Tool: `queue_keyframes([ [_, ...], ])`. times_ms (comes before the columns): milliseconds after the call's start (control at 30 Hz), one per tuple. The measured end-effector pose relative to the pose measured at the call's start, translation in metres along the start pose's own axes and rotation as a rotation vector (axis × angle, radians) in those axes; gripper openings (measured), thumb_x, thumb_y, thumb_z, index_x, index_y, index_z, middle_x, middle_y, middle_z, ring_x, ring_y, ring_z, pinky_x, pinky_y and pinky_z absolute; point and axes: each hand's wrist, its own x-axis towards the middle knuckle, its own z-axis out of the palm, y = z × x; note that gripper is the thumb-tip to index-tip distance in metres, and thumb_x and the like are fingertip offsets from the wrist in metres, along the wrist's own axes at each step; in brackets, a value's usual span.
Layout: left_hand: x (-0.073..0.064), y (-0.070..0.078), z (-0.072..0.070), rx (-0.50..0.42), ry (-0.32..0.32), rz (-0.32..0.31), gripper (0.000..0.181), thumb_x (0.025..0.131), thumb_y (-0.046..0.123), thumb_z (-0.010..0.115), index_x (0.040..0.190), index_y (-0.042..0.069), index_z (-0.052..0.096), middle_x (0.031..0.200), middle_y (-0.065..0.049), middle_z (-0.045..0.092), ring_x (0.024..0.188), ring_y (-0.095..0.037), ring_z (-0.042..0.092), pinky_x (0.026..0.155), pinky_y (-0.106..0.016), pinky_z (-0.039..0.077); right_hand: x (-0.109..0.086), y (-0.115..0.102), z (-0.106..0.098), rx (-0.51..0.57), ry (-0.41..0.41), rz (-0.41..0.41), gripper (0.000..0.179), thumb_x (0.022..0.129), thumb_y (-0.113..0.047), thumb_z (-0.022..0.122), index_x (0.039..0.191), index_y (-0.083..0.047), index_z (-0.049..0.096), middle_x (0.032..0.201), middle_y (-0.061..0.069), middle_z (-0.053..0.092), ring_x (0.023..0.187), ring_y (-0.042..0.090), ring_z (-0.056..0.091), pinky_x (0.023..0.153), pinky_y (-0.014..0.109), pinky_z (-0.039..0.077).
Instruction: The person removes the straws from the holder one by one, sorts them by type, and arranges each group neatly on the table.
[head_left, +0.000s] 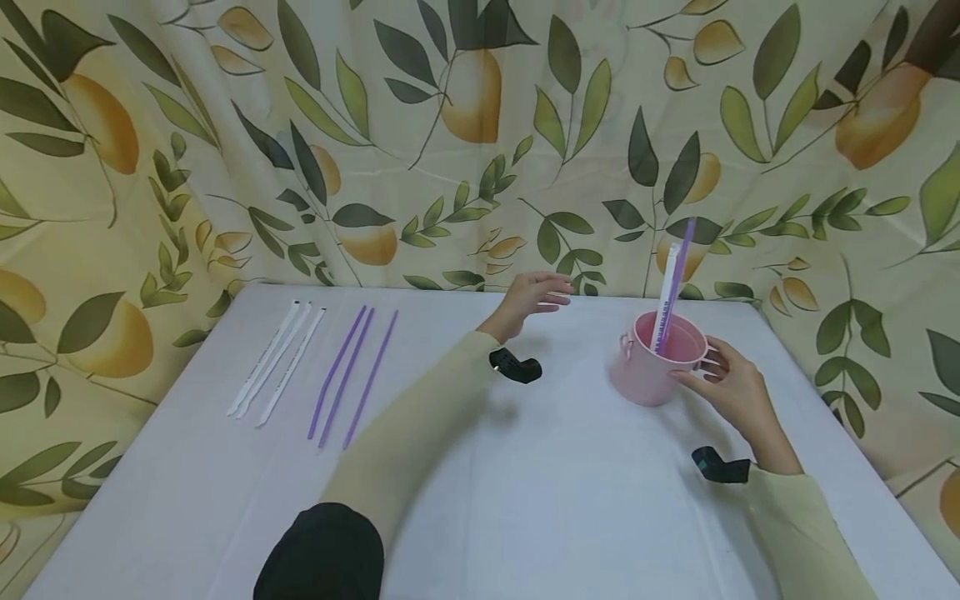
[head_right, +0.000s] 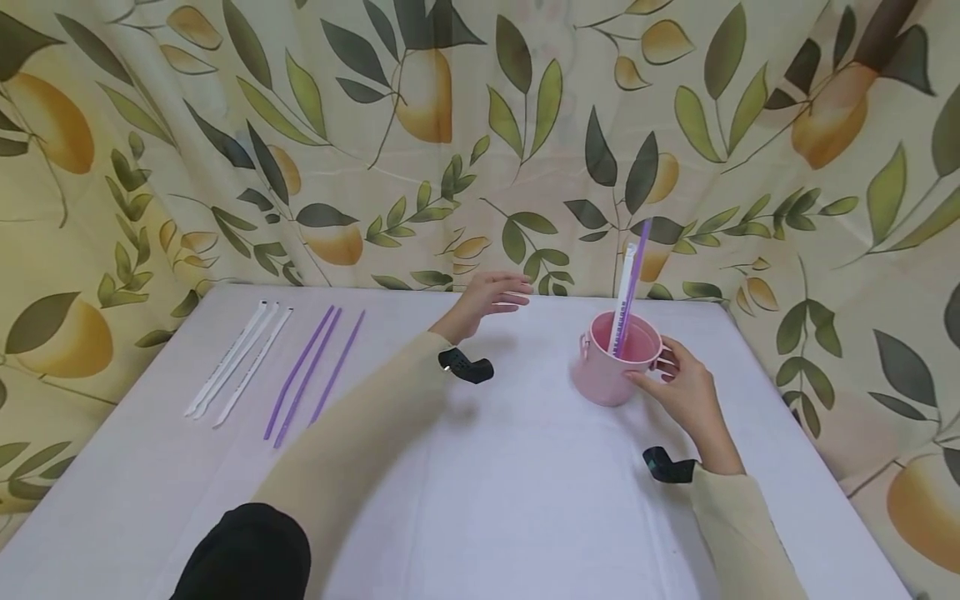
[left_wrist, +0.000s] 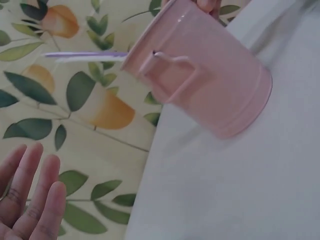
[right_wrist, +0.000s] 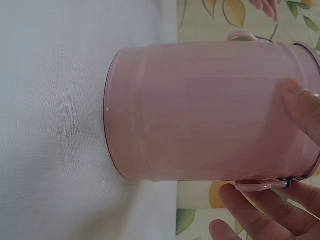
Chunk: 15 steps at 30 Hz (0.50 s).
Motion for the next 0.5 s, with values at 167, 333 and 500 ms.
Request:
queue_keyframes([
  [167, 0.010, -0.004, 0.025, 0.016, -0.008, 0.013, 0.029, 0.094, 0.019, 0.057, 0.119, 0.006, 0.063, 0.120, -0.012, 0.065, 0.107, -0.026, 0.065, 0.093, -0.032, 0.052, 0.000, 0.000, 0.000, 0.005, 0.005, -0.002, 0.090, 0.085, -0.044, 0.065, 0.147, 0.002, 0.019, 0.138, 0.036, 0.039, 0.121, 0.053, 0.044, 0.094, 0.055, 0.043],
  [333, 0.016, -0.003, 0.047, 0.026, -0.026, 0.016, 0.030, 0.094, 0.017, 0.057, 0.120, 0.005, 0.062, 0.123, -0.012, 0.063, 0.110, -0.027, 0.063, 0.095, -0.033, 0.052, -0.001, 0.001, 0.000, 0.001, 0.007, -0.005, 0.089, 0.085, -0.044, 0.064, 0.147, 0.003, 0.020, 0.138, 0.035, 0.039, 0.120, 0.052, 0.044, 0.093, 0.053, 0.043],
  [500, 0.018, 0.000, 0.066, 0.022, -0.040, 0.024, 0.030, 0.094, 0.015, 0.057, 0.122, 0.005, 0.061, 0.126, -0.012, 0.061, 0.113, -0.027, 0.061, 0.098, -0.035, 0.050, -0.003, 0.000, -0.001, 0.004, 0.010, -0.013, 0.089, 0.085, -0.044, 0.065, 0.146, 0.003, 0.021, 0.137, 0.036, 0.040, 0.120, 0.052, 0.045, 0.093, 0.053, 0.043],
])
